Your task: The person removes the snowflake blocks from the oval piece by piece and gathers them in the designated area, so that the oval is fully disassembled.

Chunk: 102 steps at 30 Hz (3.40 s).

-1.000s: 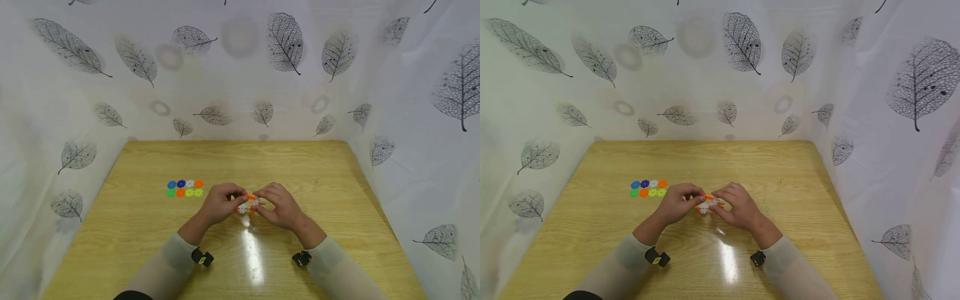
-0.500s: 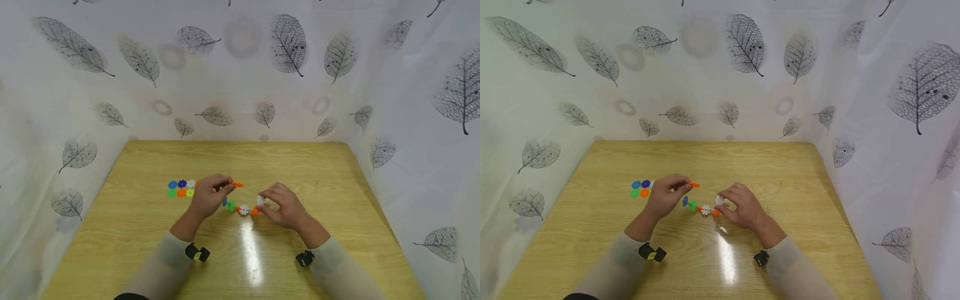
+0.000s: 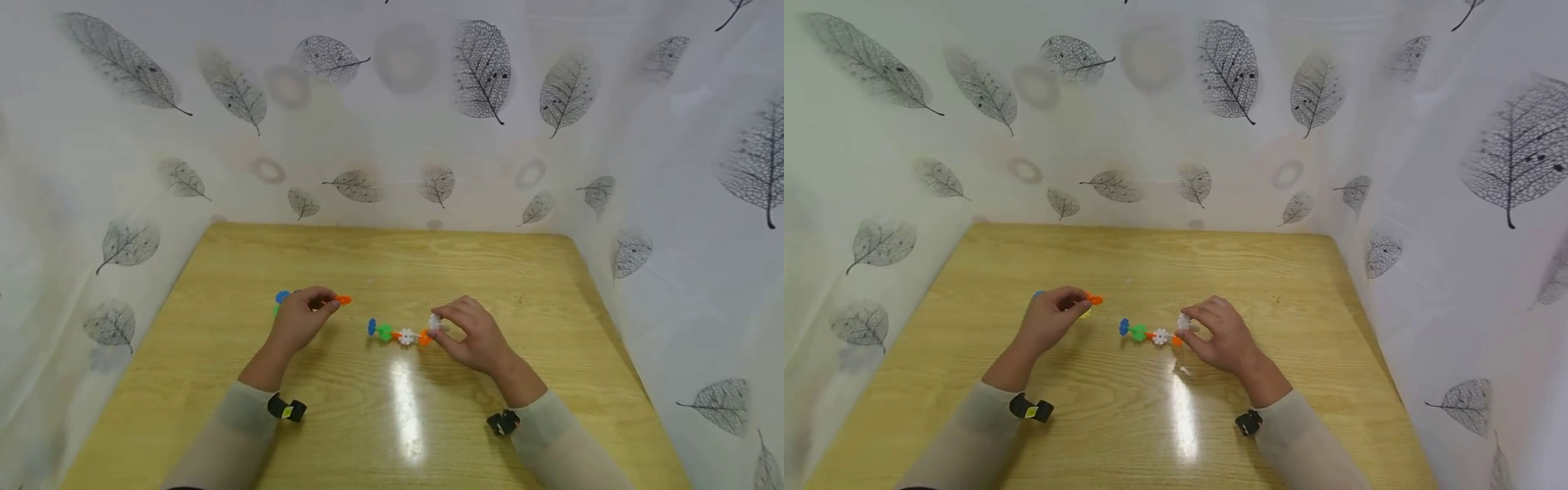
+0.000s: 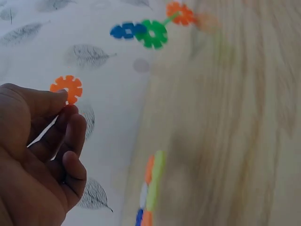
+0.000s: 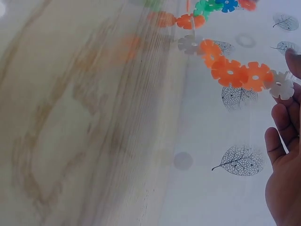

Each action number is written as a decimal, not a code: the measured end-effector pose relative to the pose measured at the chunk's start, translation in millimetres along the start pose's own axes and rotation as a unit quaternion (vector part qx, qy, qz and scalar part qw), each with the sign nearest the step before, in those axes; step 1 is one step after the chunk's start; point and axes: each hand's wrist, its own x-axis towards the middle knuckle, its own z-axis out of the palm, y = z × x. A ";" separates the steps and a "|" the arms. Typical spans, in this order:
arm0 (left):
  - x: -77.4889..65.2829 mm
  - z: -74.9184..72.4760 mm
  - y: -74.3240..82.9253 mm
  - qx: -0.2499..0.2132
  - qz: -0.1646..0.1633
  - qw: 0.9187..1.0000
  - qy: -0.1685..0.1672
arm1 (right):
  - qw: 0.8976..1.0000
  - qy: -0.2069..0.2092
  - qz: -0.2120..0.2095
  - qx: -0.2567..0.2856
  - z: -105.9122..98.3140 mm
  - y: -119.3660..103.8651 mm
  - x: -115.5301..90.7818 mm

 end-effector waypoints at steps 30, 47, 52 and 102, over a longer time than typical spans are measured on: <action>9.8 -10.7 -52.0 0.152 -0.087 0.982 -0.071 | 1.000 -0.006 0.011 0.000 0.8 -4.1 -0.3; -1.4 -1.0 -41.6 0.093 -0.055 0.993 -0.055 | 1.000 0.011 -0.025 0.000 10.7 -14.8 3.1; -8.2 13.0 -11.5 0.022 0.015 0.998 -0.064 | 0.999 0.021 -0.038 -0.005 12.1 -17.7 11.5; -19.6 62.4 50.8 -0.140 0.105 0.978 -0.117 | 0.993 0.045 -0.103 -0.025 26.9 -26.2 30.1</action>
